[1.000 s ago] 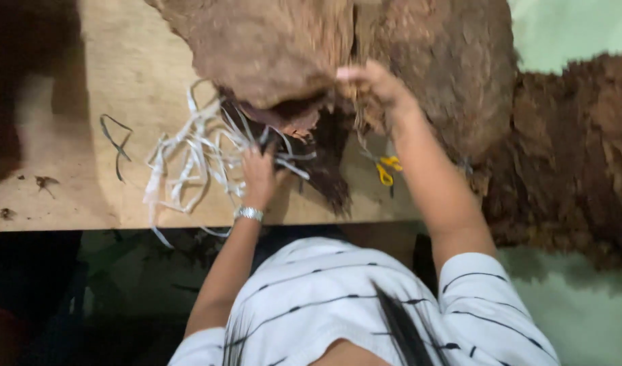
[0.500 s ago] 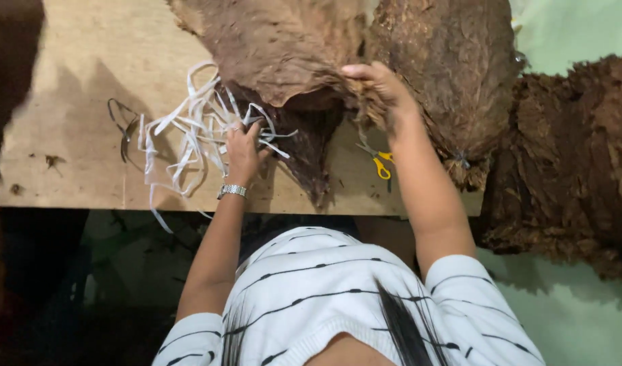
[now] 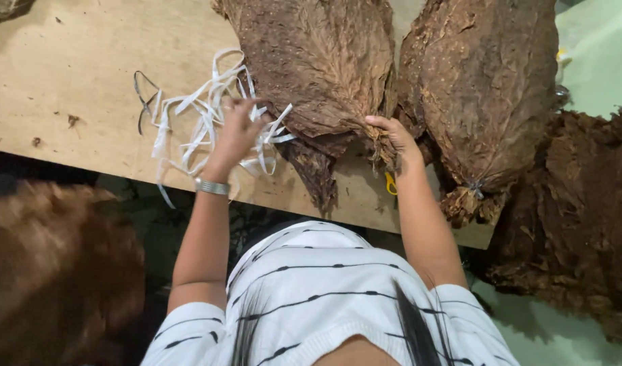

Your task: Cutting plastic strips and using them to tie bundles of dried leaves on a work table.

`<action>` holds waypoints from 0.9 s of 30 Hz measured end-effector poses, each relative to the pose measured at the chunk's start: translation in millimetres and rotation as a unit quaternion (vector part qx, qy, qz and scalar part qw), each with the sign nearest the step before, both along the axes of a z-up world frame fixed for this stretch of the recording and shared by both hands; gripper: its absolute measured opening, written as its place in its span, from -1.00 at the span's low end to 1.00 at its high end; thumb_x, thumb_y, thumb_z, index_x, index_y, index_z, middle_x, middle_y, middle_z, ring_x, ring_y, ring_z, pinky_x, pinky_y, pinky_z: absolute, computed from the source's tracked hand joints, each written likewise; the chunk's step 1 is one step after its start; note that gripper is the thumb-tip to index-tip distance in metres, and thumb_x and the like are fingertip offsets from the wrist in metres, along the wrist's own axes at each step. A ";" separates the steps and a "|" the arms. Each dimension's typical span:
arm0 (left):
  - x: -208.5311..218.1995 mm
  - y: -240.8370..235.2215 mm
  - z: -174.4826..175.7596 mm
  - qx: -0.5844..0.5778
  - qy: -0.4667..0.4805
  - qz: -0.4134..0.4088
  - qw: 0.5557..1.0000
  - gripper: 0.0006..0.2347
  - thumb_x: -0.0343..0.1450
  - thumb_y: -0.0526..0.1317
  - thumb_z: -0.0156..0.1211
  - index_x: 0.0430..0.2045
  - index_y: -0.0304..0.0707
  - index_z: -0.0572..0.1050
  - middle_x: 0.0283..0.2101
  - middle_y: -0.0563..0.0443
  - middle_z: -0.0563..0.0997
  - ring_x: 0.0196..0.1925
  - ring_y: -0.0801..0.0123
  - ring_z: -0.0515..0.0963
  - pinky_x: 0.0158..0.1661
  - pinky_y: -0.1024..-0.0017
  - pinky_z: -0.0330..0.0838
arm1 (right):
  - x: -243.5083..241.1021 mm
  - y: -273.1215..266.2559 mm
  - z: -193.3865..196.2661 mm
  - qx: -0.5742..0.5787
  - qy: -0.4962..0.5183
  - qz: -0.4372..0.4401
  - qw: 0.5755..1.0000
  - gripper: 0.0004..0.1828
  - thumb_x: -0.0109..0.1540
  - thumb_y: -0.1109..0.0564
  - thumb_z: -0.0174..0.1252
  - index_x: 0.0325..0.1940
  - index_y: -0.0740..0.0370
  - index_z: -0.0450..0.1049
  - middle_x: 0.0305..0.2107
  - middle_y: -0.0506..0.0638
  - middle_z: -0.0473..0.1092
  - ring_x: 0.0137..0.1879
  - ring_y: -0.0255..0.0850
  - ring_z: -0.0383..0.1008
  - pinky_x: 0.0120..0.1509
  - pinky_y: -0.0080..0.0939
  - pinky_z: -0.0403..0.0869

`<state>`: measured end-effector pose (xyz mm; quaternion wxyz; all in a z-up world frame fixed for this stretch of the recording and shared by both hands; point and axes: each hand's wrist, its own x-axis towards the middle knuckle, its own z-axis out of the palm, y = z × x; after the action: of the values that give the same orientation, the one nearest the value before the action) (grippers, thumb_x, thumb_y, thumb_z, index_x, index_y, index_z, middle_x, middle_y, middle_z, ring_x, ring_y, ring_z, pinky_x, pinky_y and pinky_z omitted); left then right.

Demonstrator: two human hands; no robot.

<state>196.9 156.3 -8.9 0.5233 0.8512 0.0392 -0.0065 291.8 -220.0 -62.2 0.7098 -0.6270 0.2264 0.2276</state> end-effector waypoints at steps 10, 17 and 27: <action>-14.0 24.0 166.4 -0.052 -0.287 0.098 0.951 -0.73 0.69 -0.17 -0.26 0.05 -0.35 0.40 0.08 -0.17 0.53 0.01 0.28 0.52 -0.14 0.47 0.38 | 3.8 3.7 -3.5 -0.198 0.068 0.183 0.961 -0.14 -0.13 -0.40 0.29 0.19 -0.05 0.55 0.58 0.11 -0.22 0.66 -0.04 -0.16 0.62 0.19 -0.12; 16.0 -73.4 31.9 0.136 -0.332 -0.148 0.921 -0.92 0.43 -0.36 0.05 -0.47 -0.24 0.48 -0.45 0.00 0.52 -0.32 0.24 0.49 -0.19 0.37 0.44 | 11.6 -18.7 -69.0 -0.064 0.022 0.121 0.990 -0.49 0.01 -0.15 0.37 -0.07 0.16 0.61 -0.01 0.07 0.46 0.14 -0.08 0.45 0.22 0.04 0.35; -36.2 -90.3 -73.5 0.236 -0.308 -0.114 0.915 -0.44 0.44 0.40 -0.14 0.24 0.25 0.37 0.28 0.13 0.40 0.40 0.26 0.22 0.42 0.15 -0.22 | 3.9 -22.6 -73.2 0.054 0.002 0.035 0.998 -0.59 0.10 0.07 0.49 -0.10 0.37 0.58 -0.24 0.17 0.56 -0.08 -0.03 0.64 0.08 0.06 0.57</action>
<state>160.7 66.1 -82.4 0.2891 0.9085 -0.2204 0.2060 295.7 -242.6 -135.4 0.7336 -0.5952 0.1932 0.2651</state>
